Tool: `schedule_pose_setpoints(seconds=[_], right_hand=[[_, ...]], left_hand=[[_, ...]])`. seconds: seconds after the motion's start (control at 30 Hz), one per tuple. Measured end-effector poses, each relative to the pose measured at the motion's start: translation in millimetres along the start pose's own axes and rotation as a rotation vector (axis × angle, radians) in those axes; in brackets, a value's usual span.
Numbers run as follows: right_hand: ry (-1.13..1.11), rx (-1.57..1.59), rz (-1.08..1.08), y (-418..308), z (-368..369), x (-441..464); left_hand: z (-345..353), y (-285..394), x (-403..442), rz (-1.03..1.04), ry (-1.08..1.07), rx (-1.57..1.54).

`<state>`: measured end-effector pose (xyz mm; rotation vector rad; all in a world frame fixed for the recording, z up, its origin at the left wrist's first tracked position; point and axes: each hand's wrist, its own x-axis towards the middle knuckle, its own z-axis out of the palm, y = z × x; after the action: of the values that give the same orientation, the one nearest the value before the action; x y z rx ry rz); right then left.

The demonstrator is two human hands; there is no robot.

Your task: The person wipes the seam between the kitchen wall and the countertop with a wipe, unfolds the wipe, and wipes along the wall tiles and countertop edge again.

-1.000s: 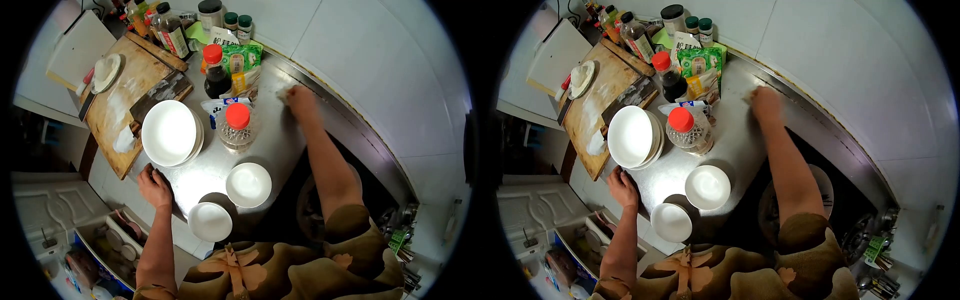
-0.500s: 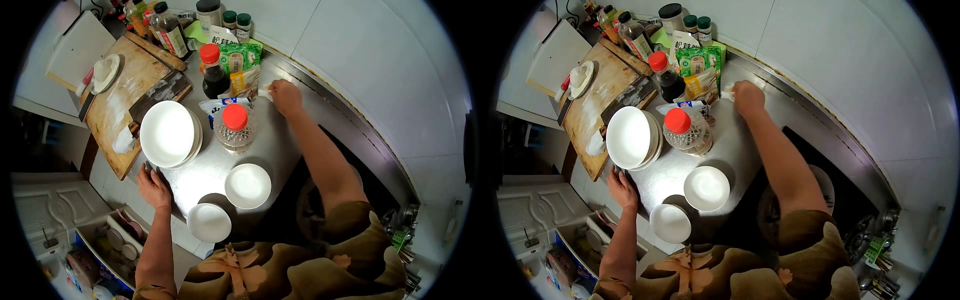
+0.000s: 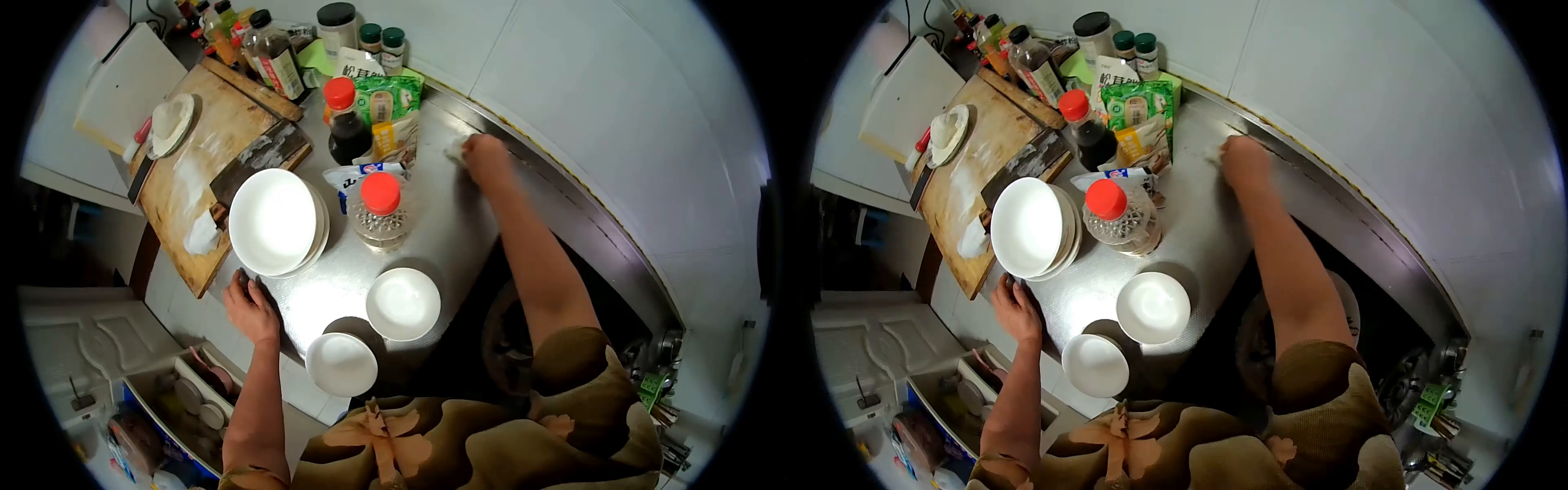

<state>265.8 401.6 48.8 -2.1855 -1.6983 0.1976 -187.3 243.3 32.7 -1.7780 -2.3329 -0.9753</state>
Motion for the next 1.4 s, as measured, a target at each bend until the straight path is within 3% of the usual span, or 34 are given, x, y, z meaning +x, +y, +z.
schedule_pose_setpoints(seconds=[0.03,0.1,0.13,0.17,0.2,0.27,0.3,0.43,0.53,0.57,0.73,0.87,1.0,1.2,1.27,1.33,1.4], right_hand=[[0.026,-0.044,-0.164,-3,1,-9],[0.006,0.031,-0.137,7,8,-10],[-0.024,0.107,-0.103,14,10,-12],[-0.069,0.076,0.173,13,-21,-3],[-0.061,0.057,0.183,10,-23,-3],[0.070,0.020,-0.113,19,11,-9],[0.025,-0.003,-0.168,-7,-4,-23],[0.065,0.052,0.016,22,-9,-7],[0.044,0.023,-0.120,13,13,-13],[0.040,0.026,-0.138,-10,8,-23],[0.035,0.185,-0.054,8,8,-8],[0.042,0.009,-0.133,-9,10,-19],[0.044,0.012,-0.030,1,5,9],[-0.014,0.230,-0.018,-34,22,7],[0.061,0.210,-0.188,-36,26,-6],[0.005,0.220,-0.209,-23,13,-3],[-0.083,0.111,-0.059,-11,1,10]], left_hand=[[0,1,-1,-0.064,-0.028,-0.035],[1,1,1,-0.037,-0.012,-0.019],[0,-1,-1,-0.009,-0.007,0.003],[-3,-6,-2,-0.008,-0.013,0.014],[-2,-5,-1,0.004,-0.002,0.010],[2,-1,-1,-0.013,0.002,-0.036],[1,3,1,-0.014,-0.007,0.011],[5,-4,-1,0.010,0.017,-0.021],[-1,4,0,-0.047,-0.026,-0.022],[1,1,1,0.027,0.018,-0.002],[1,-4,0,-0.001,0.000,0.063],[-1,0,0,-0.057,-0.045,0.051],[1,-1,0,-0.034,-0.022,0.071],[3,-2,-1,0.029,0.009,0.088],[4,-3,-1,-0.081,-0.039,-0.059],[2,-1,0,-0.040,-0.021,0.018],[0,-2,1,0.014,-0.011,0.098]])
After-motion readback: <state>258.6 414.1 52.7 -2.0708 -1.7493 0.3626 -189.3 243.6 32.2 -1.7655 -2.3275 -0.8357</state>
